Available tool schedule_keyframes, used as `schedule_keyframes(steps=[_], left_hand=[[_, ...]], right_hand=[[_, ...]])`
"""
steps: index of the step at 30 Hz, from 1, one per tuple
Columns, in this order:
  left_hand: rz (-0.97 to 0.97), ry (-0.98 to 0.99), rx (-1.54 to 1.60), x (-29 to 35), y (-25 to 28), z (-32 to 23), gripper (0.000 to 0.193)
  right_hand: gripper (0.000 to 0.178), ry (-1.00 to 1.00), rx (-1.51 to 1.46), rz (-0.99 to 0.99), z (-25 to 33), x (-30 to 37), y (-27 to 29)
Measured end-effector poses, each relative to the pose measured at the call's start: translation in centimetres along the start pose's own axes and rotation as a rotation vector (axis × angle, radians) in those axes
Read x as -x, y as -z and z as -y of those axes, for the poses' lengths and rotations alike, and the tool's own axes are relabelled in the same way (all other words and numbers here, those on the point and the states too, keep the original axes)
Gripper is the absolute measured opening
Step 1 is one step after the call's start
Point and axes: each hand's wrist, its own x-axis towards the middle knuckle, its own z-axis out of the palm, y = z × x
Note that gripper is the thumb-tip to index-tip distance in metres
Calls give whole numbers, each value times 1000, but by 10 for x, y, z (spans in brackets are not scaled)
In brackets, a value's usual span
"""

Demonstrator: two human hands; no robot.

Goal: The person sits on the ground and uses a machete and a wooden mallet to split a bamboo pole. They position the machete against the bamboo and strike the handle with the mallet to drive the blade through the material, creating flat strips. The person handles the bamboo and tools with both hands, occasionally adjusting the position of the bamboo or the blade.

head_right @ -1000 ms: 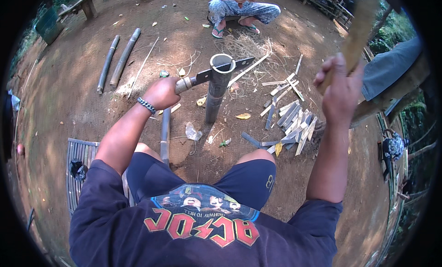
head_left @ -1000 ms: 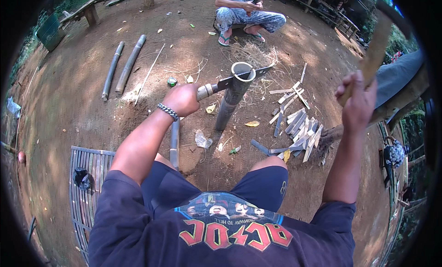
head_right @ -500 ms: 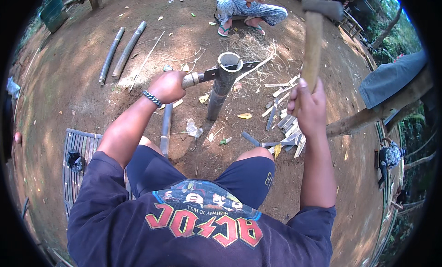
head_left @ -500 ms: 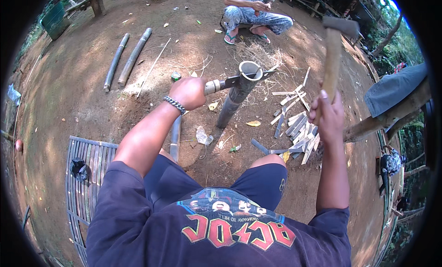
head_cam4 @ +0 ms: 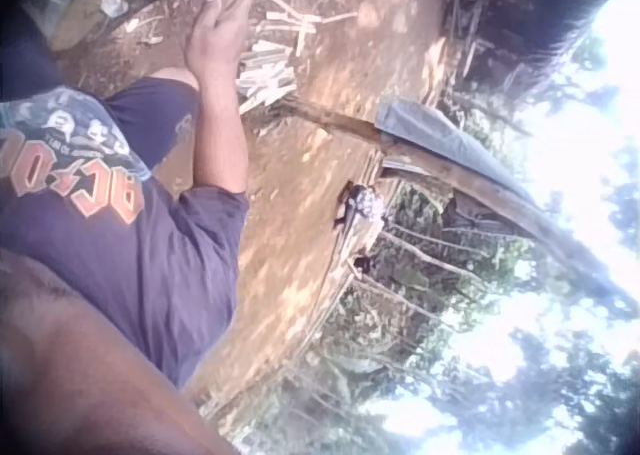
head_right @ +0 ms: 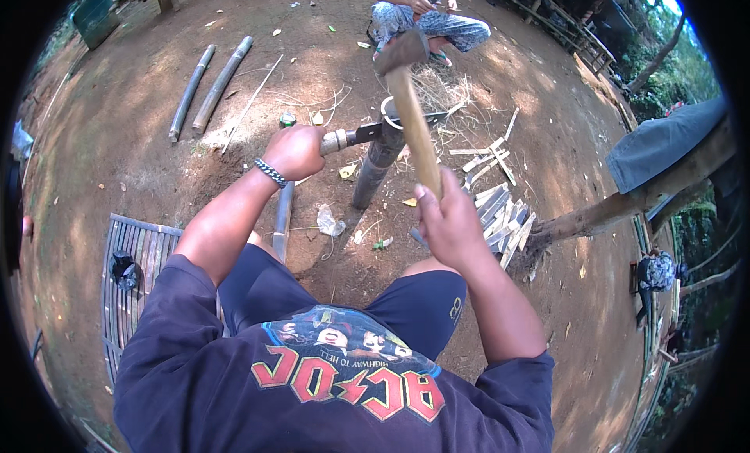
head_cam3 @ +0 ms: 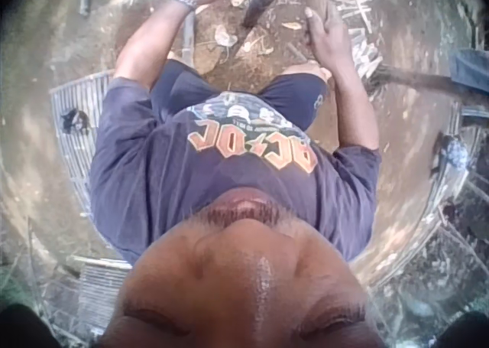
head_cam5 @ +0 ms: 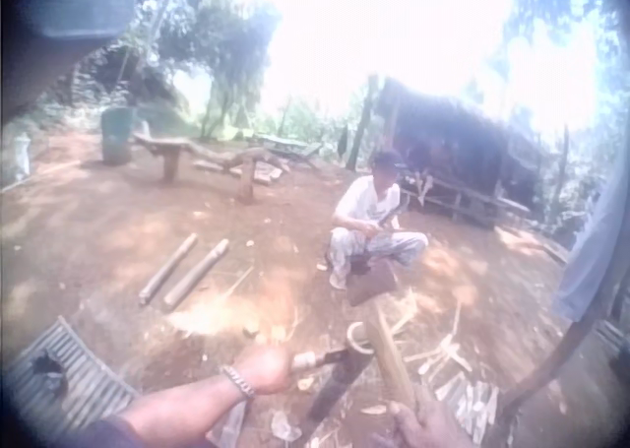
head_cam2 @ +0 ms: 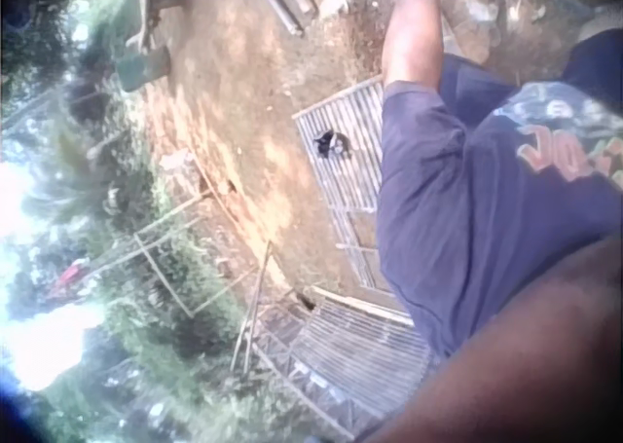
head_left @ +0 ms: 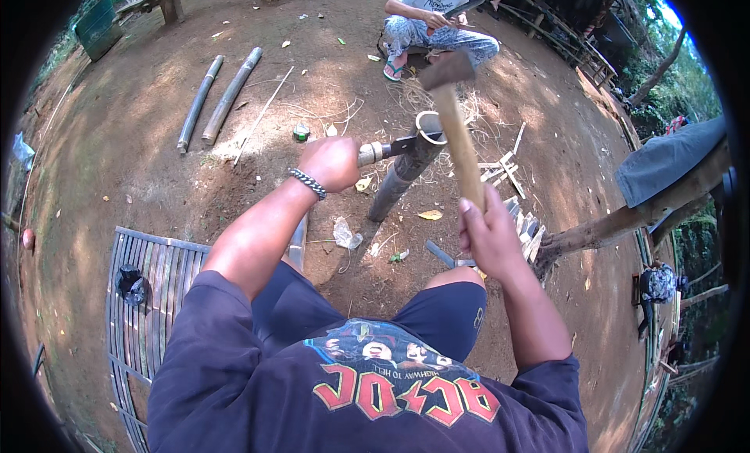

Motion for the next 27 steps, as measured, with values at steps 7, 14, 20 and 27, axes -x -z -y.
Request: schedule_keyframes(steps=[7, 14, 20, 27], left_hand=[[3, 36, 10, 4, 5, 11, 25], [-11, 16, -41, -7, -4, 9, 23], [18, 48, -38, 0, -2, 11, 23], [31, -12, -35, -6, -22, 5, 24]], right_hand=[[31, 1120, -498, -644, 41, 0, 10], [29, -9, 170, 12, -25, -7, -16], [32, 929, -369, -521, 60, 7, 18], [42, 46, 355, 30, -58, -20, -32]])
